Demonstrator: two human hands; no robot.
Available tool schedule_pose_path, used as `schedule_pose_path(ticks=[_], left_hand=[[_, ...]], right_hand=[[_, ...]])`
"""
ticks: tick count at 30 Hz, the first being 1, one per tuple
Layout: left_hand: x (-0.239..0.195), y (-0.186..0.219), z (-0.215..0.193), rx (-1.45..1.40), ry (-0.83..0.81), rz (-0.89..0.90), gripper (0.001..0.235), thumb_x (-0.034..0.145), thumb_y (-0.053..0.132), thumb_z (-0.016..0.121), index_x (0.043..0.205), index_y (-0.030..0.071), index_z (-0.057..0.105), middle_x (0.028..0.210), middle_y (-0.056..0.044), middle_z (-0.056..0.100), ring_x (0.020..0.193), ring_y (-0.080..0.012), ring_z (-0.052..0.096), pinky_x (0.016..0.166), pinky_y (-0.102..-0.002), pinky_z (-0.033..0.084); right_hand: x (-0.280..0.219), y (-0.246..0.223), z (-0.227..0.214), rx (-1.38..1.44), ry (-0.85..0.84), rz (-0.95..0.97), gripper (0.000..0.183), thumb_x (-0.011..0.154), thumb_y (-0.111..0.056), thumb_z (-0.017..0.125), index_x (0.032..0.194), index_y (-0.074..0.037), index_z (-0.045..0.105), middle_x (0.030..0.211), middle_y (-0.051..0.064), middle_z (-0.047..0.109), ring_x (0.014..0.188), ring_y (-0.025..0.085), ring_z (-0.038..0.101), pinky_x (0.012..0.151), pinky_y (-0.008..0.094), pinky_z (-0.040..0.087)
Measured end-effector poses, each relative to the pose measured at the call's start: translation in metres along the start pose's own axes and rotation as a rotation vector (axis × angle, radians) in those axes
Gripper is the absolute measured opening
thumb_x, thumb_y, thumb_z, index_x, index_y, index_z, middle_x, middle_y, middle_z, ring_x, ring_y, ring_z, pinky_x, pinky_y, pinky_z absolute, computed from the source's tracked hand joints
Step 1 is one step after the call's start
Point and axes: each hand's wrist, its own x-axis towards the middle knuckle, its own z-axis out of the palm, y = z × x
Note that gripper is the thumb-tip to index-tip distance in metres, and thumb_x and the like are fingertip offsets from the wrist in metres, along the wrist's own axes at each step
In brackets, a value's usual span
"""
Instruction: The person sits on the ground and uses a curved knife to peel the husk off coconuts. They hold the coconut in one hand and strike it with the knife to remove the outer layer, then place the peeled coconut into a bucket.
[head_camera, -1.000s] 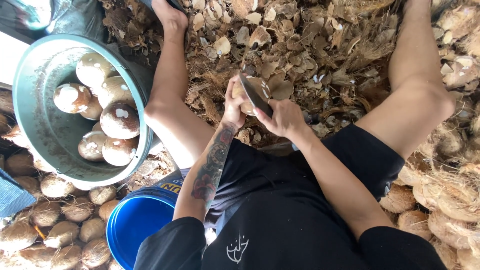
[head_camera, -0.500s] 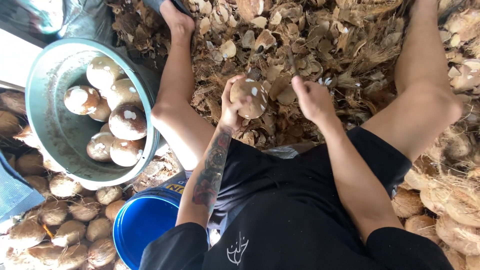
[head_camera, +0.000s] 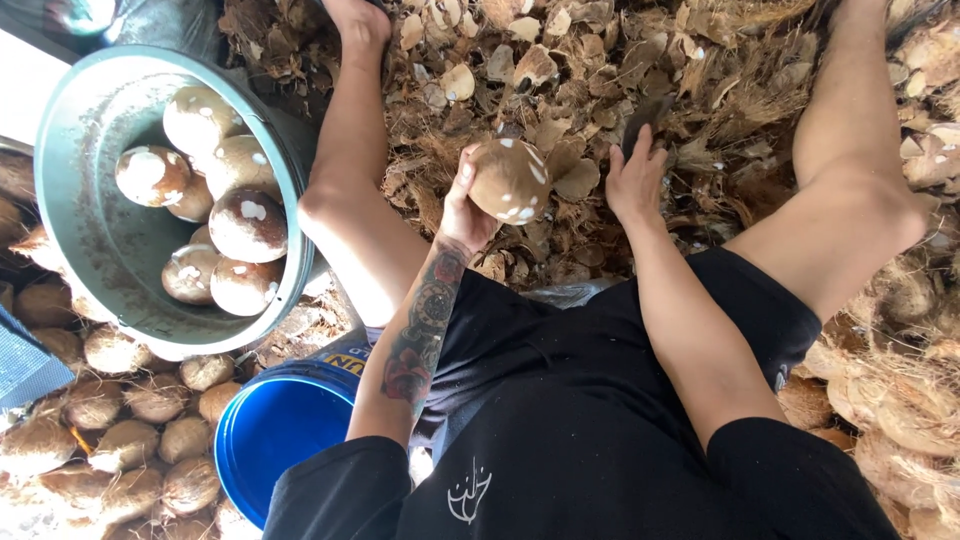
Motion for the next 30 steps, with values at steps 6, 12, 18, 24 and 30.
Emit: schedule_pose_path(ticks=[6, 12, 18, 24, 30], left_hand=[[0.006, -0.010, -0.006, -0.054, 0.123, -0.170, 0.082, 0.092, 0.073, 0.071, 0.150, 0.020, 0.049, 0.143, -0.031, 0.050, 0.125, -0.0463, 0.056, 0.100, -0.061, 0.059], [0.003, 0.021, 0.043, -0.185, 0.385, -0.248, 0.090, 0.083, 0.073, 0.073, 0.145, 0.010, 0.056, 0.128, -0.029, 0.063, 0.099, -0.0418, 0.073, 0.075, -0.063, 0.067], [-0.004, 0.024, 0.047, 0.243, 0.262, 0.024, 0.048, 0.113, 0.050, 0.048, 0.144, 0.019, 0.067, 0.151, -0.031, 0.051, 0.129, -0.0460, 0.060, 0.076, -0.062, 0.068], [-0.055, 0.119, 0.046, 0.224, 0.255, 0.241, 0.046, 0.104, 0.043, 0.058, 0.143, 0.020, 0.062, 0.149, -0.006, 0.060, 0.130, -0.0244, 0.061, 0.082, -0.057, 0.073], [-0.112, 0.194, -0.027, 0.308, 0.220, 0.668, 0.037, 0.113, 0.023, 0.061, 0.146, 0.008, 0.060, 0.145, -0.008, 0.066, 0.140, -0.0180, 0.059, 0.109, -0.037, 0.057]], right_hand=[[0.008, 0.014, 0.011, -0.223, -0.076, 0.059, 0.053, 0.117, -0.020, 0.050, 0.162, 0.005, 0.039, 0.150, 0.047, 0.020, 0.139, 0.064, 0.037, 0.097, 0.072, 0.051], [-0.035, -0.070, -0.020, 0.313, -0.224, -0.387, 0.055, 0.115, -0.038, 0.063, 0.148, 0.005, 0.054, 0.137, 0.041, 0.046, 0.124, 0.052, 0.059, 0.091, 0.060, 0.060], [-0.058, -0.150, -0.033, 0.200, -0.419, -0.415, 0.103, 0.083, -0.041, 0.094, 0.164, -0.017, 0.035, 0.154, 0.038, 0.039, 0.142, 0.054, 0.047, 0.119, 0.065, 0.038], [-0.043, -0.202, -0.010, 0.341, -0.361, -0.735, 0.077, 0.088, -0.046, 0.084, 0.146, -0.012, 0.046, 0.147, 0.020, 0.055, 0.128, 0.038, 0.062, 0.103, 0.049, 0.054], [-0.050, -0.335, 0.058, 0.542, -0.502, -0.506, 0.062, 0.090, -0.038, 0.084, 0.140, -0.027, 0.050, 0.150, 0.010, 0.055, 0.128, 0.031, 0.068, 0.046, 0.038, 0.076]])
